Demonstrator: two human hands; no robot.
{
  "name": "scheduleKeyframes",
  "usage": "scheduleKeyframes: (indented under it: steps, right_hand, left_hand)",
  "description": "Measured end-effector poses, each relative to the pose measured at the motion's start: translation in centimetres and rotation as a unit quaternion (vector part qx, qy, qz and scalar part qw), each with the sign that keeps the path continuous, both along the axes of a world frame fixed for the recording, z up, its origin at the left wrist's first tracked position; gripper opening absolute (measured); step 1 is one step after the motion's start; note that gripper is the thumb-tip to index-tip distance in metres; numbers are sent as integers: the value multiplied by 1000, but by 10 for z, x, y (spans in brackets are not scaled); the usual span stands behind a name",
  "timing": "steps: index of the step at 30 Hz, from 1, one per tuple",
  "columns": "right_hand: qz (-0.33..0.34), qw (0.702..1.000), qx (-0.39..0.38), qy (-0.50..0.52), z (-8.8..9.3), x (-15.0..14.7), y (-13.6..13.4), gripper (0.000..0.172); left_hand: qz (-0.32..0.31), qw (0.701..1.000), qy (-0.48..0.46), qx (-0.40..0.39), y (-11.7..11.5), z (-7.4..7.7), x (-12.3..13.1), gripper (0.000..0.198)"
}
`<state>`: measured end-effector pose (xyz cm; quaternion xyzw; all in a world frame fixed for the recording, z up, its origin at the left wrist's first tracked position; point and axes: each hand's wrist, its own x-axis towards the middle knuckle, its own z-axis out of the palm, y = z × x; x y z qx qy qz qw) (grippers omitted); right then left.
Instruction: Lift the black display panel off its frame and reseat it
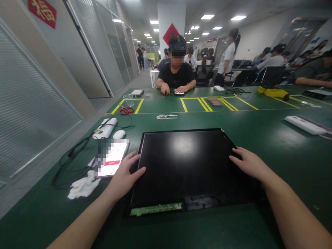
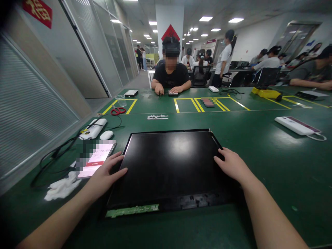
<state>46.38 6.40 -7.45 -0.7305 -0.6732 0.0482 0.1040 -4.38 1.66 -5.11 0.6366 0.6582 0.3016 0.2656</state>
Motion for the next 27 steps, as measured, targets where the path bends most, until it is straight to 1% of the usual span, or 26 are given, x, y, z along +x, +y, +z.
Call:
scheduleKeyframes:
  steps: [3,7,12,17,23,27]
  right_hand:
    - [1,1000,-3,-2,-2,2,1,54]
    - [4,1000,12,3,-5,3,1,50]
    - [-5,1000,-7,0,-2,0,0,54]
    - [3,1000,-3,-4,-2,1,0,53]
    - [13,1000,-1,-12,-4,2,1,51]
    - [9,1000,2,-9,-2,0,0,53]
  left_hand:
    - [-12,999,30,13,0,-2,1,66]
    - [-26,998,53,33,1,-2,2,56]
    - [-27,997,66,30,2,-1,3,59]
    - [-34,995,84,52,2,-5,2,53]
    - [-34,992,107,56,0,-8,3,54]
    - [-30,995,88,29,-3,-1,7,69]
